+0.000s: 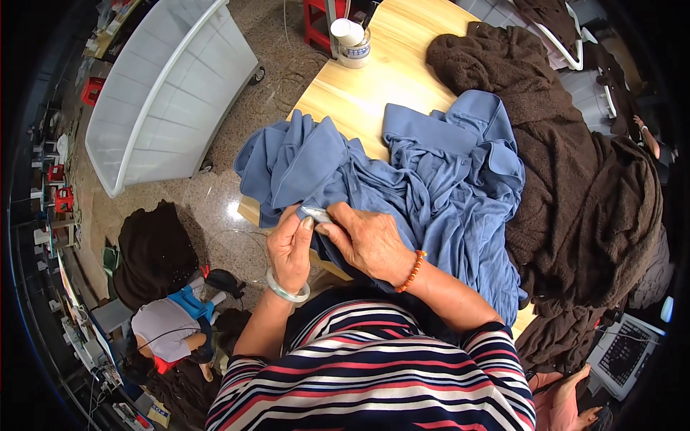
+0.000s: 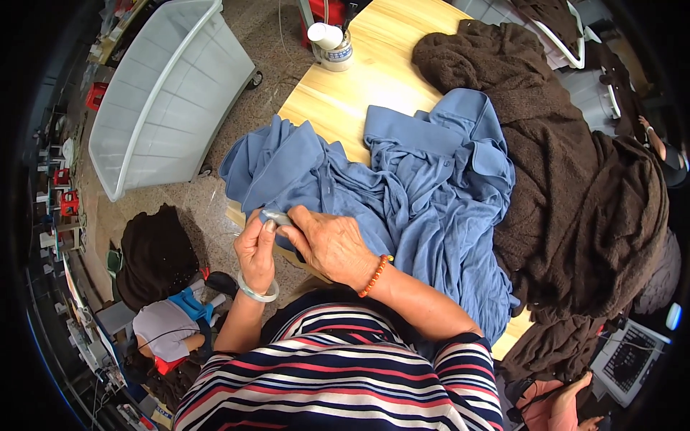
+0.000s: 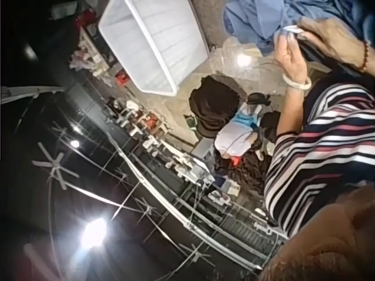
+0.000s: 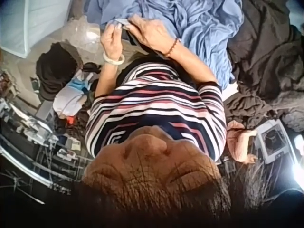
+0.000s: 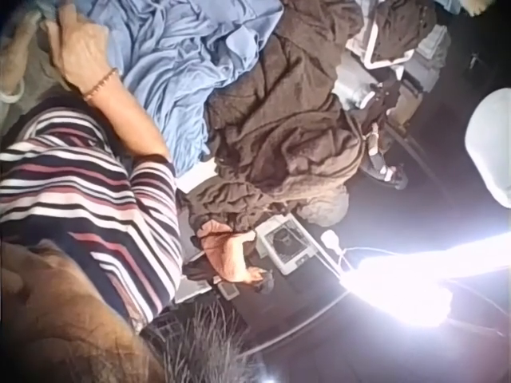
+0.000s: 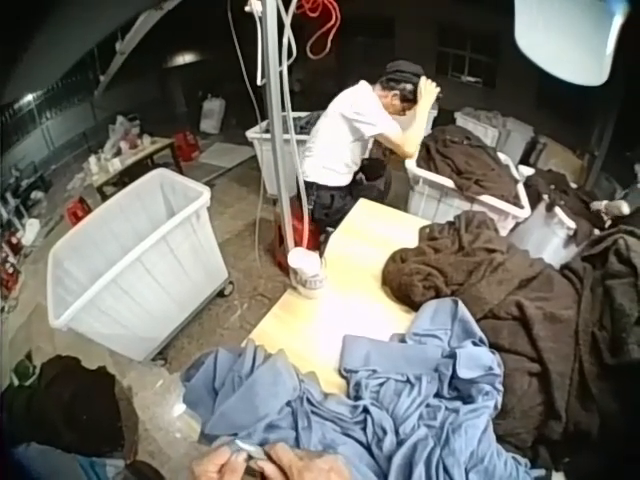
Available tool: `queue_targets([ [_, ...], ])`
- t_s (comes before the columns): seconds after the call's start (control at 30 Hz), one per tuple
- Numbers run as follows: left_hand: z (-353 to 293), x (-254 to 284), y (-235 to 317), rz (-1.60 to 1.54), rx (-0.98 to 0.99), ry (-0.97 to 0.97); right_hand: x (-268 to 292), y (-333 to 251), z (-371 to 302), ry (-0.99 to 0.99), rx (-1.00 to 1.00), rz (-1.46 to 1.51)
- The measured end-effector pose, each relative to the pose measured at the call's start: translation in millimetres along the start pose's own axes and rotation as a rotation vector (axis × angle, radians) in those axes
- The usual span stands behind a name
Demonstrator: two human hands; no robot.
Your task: The person is trimming excess threads from blue fabric garments using a pair of thread snips.
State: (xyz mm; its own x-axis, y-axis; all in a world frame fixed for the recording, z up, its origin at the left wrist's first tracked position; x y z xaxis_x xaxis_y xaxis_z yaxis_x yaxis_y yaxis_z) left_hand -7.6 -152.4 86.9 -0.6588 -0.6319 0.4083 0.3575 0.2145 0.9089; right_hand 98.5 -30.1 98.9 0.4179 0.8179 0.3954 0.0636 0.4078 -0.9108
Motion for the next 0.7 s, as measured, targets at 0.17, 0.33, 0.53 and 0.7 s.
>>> queue_targets([
  [0.17,7,-3,-2,0.013,-0.001,0.022,2,6,1,0.027,-0.083,0.109],
  [0.33,11,-4,1,0.047,-0.023,0.049,4,4,1,0.011,-0.066,0.024],
  [0.53,8,-14,-14,-0.205,0.123,0.099,2,15,-8,0.171,-0.082,0.213],
  [0.7,40,-11,-23,-0.212,0.098,0.032,1,25,-14,-0.067,-0.120,0.251],
])
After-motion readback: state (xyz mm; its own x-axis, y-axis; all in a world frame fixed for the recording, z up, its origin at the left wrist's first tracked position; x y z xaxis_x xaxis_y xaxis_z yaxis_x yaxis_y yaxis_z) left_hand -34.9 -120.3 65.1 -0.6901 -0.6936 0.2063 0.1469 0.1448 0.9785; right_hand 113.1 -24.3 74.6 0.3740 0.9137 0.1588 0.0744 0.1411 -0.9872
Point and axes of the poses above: each hand's wrist, its own z-axis towards the middle knuckle, its own x-axis out of the back of the hand, y = z × x, the point moved 1 cm from there along z, towards the middle knuckle, and after that the axes turned 13 degrees about z, right-handed, at the moved point
